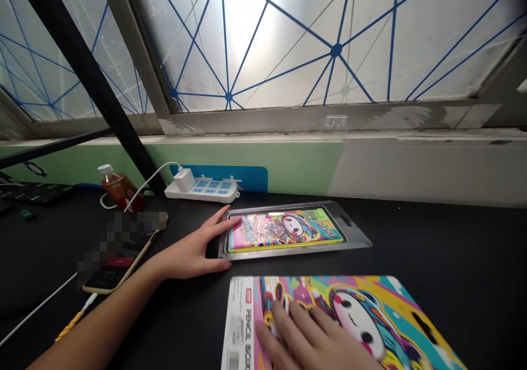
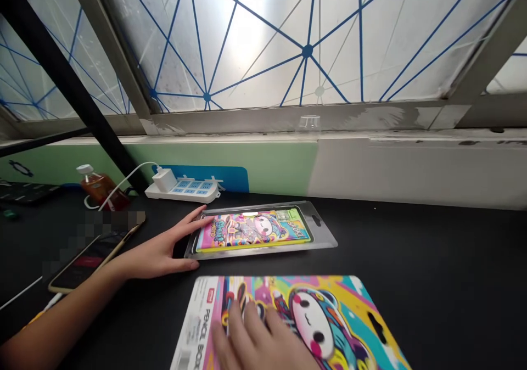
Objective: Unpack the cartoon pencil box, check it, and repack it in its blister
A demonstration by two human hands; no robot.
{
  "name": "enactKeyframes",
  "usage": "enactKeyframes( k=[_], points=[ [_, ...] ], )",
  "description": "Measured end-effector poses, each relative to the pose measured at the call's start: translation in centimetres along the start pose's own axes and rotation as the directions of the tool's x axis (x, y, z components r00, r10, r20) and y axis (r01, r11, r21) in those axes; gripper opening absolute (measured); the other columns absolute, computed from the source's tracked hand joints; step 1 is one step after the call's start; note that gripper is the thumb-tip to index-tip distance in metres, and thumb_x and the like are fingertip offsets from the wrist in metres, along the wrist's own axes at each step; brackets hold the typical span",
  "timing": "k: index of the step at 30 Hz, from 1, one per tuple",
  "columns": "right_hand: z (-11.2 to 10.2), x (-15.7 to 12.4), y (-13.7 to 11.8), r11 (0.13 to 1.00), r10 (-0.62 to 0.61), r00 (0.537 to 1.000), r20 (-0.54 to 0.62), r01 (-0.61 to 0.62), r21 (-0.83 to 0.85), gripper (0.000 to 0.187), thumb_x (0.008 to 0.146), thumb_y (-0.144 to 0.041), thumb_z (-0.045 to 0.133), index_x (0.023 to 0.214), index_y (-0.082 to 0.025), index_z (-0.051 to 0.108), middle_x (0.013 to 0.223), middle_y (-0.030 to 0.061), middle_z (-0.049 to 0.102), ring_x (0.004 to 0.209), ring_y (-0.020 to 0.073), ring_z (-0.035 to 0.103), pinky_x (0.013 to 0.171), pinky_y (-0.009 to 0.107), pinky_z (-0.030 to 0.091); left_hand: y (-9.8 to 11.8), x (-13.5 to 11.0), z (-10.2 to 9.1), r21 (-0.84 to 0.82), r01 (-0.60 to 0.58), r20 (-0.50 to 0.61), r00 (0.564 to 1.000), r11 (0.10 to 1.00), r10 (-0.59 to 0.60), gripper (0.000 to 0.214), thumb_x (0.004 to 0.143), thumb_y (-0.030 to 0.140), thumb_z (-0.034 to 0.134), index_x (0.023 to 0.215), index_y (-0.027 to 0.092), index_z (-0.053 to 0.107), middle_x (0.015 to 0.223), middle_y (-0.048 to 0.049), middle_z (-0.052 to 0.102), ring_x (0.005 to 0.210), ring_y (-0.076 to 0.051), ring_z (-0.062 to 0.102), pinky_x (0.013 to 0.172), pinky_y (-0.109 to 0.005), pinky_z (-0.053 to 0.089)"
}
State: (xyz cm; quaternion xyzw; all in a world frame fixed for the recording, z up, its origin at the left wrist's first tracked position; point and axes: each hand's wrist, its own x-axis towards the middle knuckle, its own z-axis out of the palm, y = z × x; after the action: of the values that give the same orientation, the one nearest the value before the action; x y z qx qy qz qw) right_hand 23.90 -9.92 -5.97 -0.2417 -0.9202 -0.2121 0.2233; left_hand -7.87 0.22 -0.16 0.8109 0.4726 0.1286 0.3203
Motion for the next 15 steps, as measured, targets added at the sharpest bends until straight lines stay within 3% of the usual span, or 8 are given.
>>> enactKeyframes(
  k=[3, 5, 7, 10, 12, 15],
  points=[
    [-0.1, 2.7, 2.1, 0.990, 0.009, 0.995, 0.098, -0.022, 0.137, 0.053, 0.103, -0.060, 0.055, 0.140, -0.024, 0.069, 0.132, 0.0099, 0.079, 0.105, 0.0314, 0.078, 0.086, 0.043, 0.061, -0.6, -0.3, -0.6, -0.190, -0.046, 0.012, 0.999, 0.981, 0.049, 0.095, 0.092, 0.040, 0.075, 0.172, 0.036, 0.025, 0.183, -0.0017, 0.005, 0.167, -0.037, 0.008, 0.134, -0.056, 0.014],
    [-0.8, 3.6, 3.0, 0.978, 0.045, 0.981, 0.188, -0.082, 0.189, 0.053, 0.101, -0.060, 0.058, 0.141, -0.026, 0.070, 0.138, 0.0087, 0.076, 0.113, 0.0335, 0.076, 0.089, 0.046, 0.060, -0.6, -0.3, -0.4, -0.327, -0.041, -0.020, 0.999, 0.944, 0.037, 0.088, 0.096, 0.045, 0.069, 0.172, 0.035, 0.026, 0.182, -0.0013, 0.017, 0.166, -0.035, 0.017, 0.134, -0.054, 0.019],
    [-1.2, 3.7, 3.3, 0.972, 0.078, 0.969, 0.233, -0.125, 0.198, 0.050, 0.101, -0.055, 0.061, 0.142, -0.027, 0.070, 0.142, 0.0079, 0.074, 0.117, 0.0346, 0.075, 0.090, 0.047, 0.060, -0.1, -0.1, 0.3, -0.386, 0.016, -0.082, 0.995, 0.922, -0.051, 0.078, 0.102, 0.053, 0.059, 0.171, 0.032, 0.028, 0.180, -0.0021, 0.026, 0.165, -0.034, 0.024, 0.133, -0.053, 0.023],
    [-1.2, 3.1, 2.9, 0.967, 0.103, 0.971, 0.217, -0.149, 0.208, 0.052, 0.103, -0.058, 0.056, 0.144, -0.029, 0.068, 0.144, 0.0069, 0.073, 0.119, 0.0344, 0.074, 0.089, 0.047, 0.059, 0.8, 0.3, 1.5, -0.287, 0.122, -0.131, 0.978, 0.950, -0.166, 0.086, 0.101, 0.066, 0.058, 0.172, 0.030, 0.025, 0.180, -0.0042, 0.025, 0.166, -0.036, 0.019, 0.134, -0.056, 0.017],
    [-0.8, 2.7, 2.5, 0.965, 0.125, 0.974, 0.190, -0.164, 0.204, 0.052, 0.103, -0.060, 0.055, 0.142, -0.028, 0.069, 0.141, 0.0072, 0.075, 0.115, 0.0340, 0.074, 0.088, 0.047, 0.059, 1.2, 0.3, 2.0, -0.217, 0.156, -0.105, 0.978, 0.964, -0.182, 0.092, 0.099, 0.070, 0.059, 0.173, 0.031, 0.021, 0.181, -0.0040, 0.020, 0.167, -0.037, 0.015, 0.134, -0.058, 0.014],
    [-0.1, 2.2, 2.0, 0.968, 0.127, 0.983, 0.134, -0.153, 0.201, 0.053, 0.101, -0.060, 0.058, 0.137, -0.024, 0.071, 0.128, 0.0098, 0.079, 0.099, 0.0305, 0.074, 0.085, 0.044, 0.058, 1.2, 0.1, 1.9, -0.199, 0.163, -0.055, 0.983, 0.966, -0.177, 0.083, 0.104, 0.070, 0.051, 0.173, 0.035, 0.023, 0.181, -0.0004, 0.021, 0.167, -0.037, 0.012, 0.134, -0.060, 0.012]
  ],
)
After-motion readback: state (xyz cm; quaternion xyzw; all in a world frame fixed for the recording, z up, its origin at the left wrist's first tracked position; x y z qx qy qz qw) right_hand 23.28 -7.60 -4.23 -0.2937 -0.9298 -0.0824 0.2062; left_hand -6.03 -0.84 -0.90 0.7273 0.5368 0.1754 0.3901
